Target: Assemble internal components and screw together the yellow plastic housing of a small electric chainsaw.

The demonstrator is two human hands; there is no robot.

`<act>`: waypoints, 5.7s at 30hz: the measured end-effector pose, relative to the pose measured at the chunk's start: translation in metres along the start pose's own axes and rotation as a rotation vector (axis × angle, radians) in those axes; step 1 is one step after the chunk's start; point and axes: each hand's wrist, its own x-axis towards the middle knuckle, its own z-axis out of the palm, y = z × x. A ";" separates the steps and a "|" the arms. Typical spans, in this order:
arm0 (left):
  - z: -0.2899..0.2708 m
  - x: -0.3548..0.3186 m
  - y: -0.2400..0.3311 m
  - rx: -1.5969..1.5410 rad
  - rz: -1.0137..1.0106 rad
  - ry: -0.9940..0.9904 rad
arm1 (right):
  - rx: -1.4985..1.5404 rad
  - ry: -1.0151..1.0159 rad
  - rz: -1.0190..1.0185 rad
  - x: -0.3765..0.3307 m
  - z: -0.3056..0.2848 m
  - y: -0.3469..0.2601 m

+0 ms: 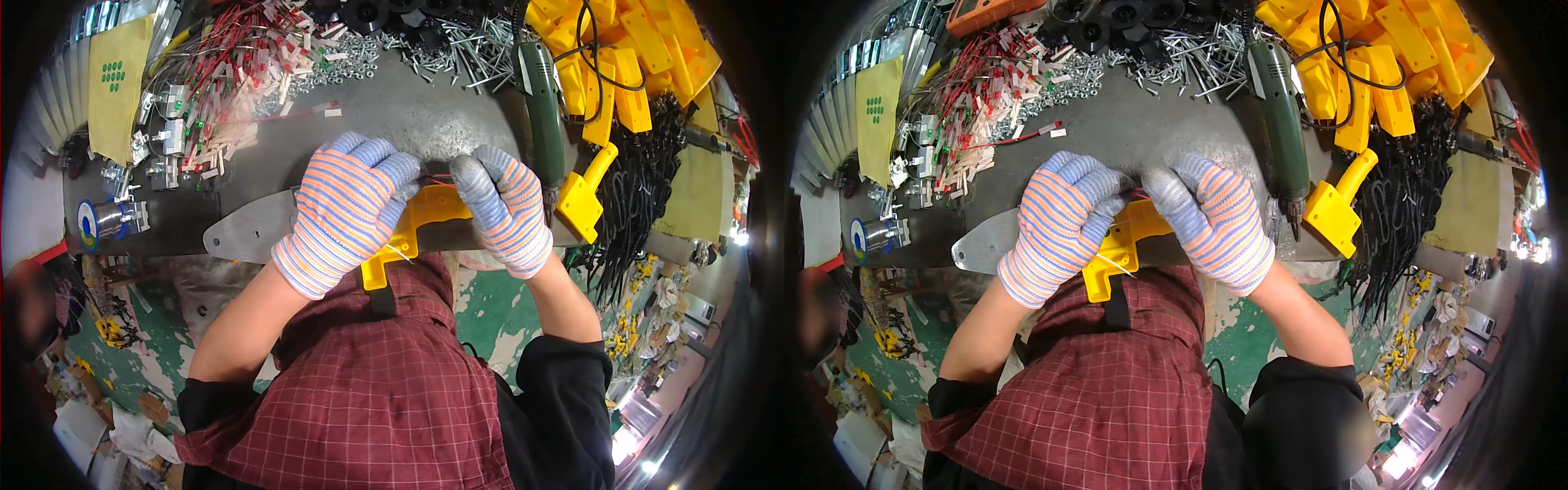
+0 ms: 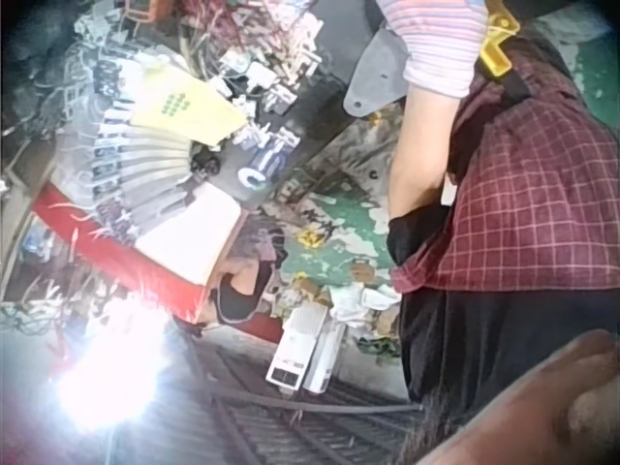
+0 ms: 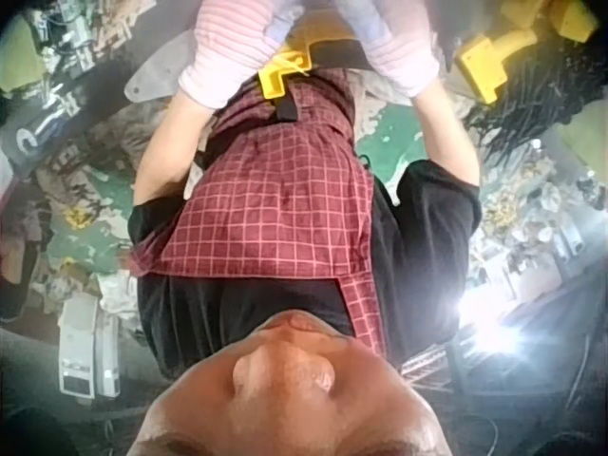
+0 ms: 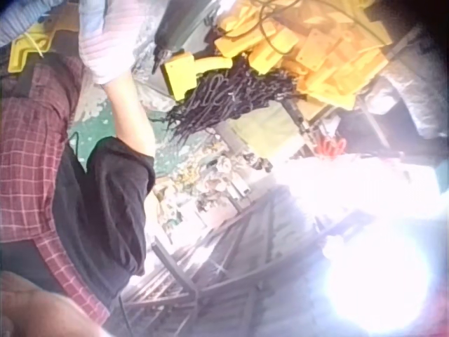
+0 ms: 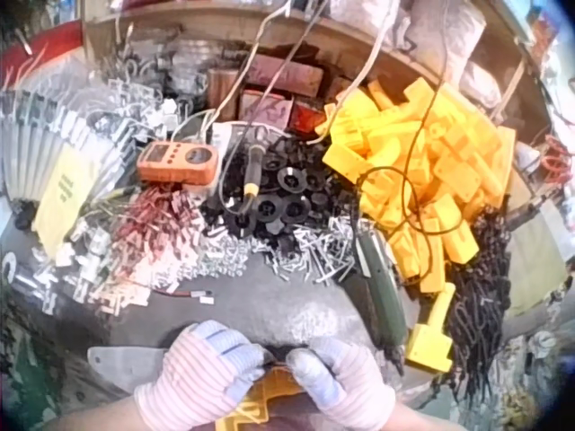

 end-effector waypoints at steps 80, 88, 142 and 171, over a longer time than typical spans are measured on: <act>-0.049 -0.010 0.007 0.221 0.011 -0.155 | -0.031 0.226 0.120 0.008 0.029 -0.021; -0.030 -0.002 0.010 0.169 -0.010 -0.054 | -0.023 0.239 0.146 0.010 0.026 -0.023; -0.020 -0.043 0.019 -0.554 -0.524 0.423 | 0.560 0.115 0.292 0.033 0.044 -0.063; -0.020 -0.042 0.012 -0.550 -0.385 0.412 | 0.494 0.113 0.195 0.032 0.046 -0.059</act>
